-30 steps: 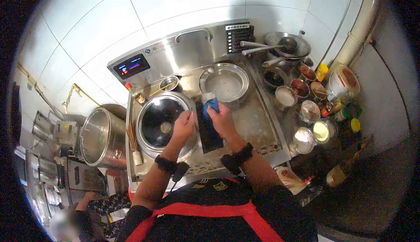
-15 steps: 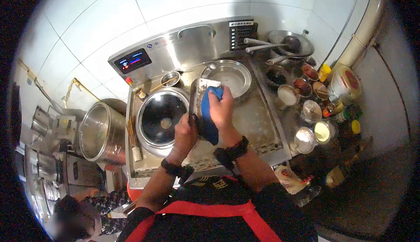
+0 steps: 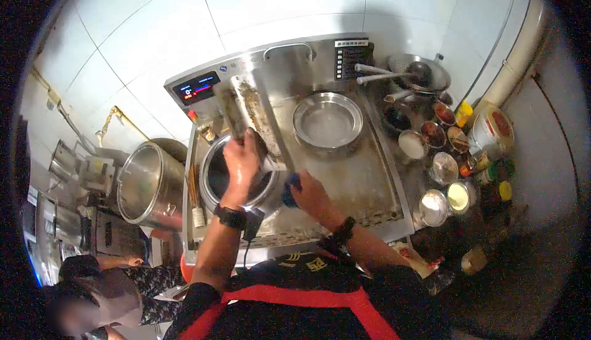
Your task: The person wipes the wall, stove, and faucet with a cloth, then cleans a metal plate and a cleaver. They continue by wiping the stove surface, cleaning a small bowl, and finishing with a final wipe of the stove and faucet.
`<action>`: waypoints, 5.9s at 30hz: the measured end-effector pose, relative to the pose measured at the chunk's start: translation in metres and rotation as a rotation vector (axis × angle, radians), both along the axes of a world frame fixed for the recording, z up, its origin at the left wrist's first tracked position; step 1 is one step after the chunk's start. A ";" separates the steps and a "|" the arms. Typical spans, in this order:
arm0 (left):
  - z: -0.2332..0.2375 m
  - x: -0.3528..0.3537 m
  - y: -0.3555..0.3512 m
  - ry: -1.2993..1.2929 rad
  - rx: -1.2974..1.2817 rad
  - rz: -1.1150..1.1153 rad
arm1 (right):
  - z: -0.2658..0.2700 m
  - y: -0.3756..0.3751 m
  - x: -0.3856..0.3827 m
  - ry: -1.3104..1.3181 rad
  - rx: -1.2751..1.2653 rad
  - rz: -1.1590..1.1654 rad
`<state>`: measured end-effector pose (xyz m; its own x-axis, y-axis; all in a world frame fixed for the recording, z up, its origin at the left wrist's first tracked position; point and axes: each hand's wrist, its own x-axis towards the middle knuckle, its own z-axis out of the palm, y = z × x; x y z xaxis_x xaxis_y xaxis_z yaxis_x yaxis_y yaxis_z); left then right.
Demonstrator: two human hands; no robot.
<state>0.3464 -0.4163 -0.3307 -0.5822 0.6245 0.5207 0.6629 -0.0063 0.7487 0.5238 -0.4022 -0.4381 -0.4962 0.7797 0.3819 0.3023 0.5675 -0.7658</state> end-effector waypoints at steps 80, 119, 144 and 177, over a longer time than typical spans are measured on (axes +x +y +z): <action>-0.055 0.009 -0.105 -1.143 -0.224 -0.817 | 0.100 0.032 0.006 0.626 -0.040 -0.218; -0.039 -0.069 -0.209 -1.171 -0.069 -0.788 | 0.081 -0.051 -0.086 0.265 -0.142 0.177; -0.161 -0.031 -0.280 -0.228 -0.698 -1.069 | 0.001 -0.220 0.023 -0.349 -1.446 -0.006; -0.219 -0.022 -0.649 -1.223 -0.468 0.428 | -0.153 -0.233 -0.107 -0.757 0.266 0.355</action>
<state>0.3243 -1.0654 -0.5498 -0.7025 0.2558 -0.6642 -0.5266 0.4409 0.7268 0.4168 -0.6347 -0.5909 -0.8862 0.4634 -0.0011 0.4477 0.8556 -0.2600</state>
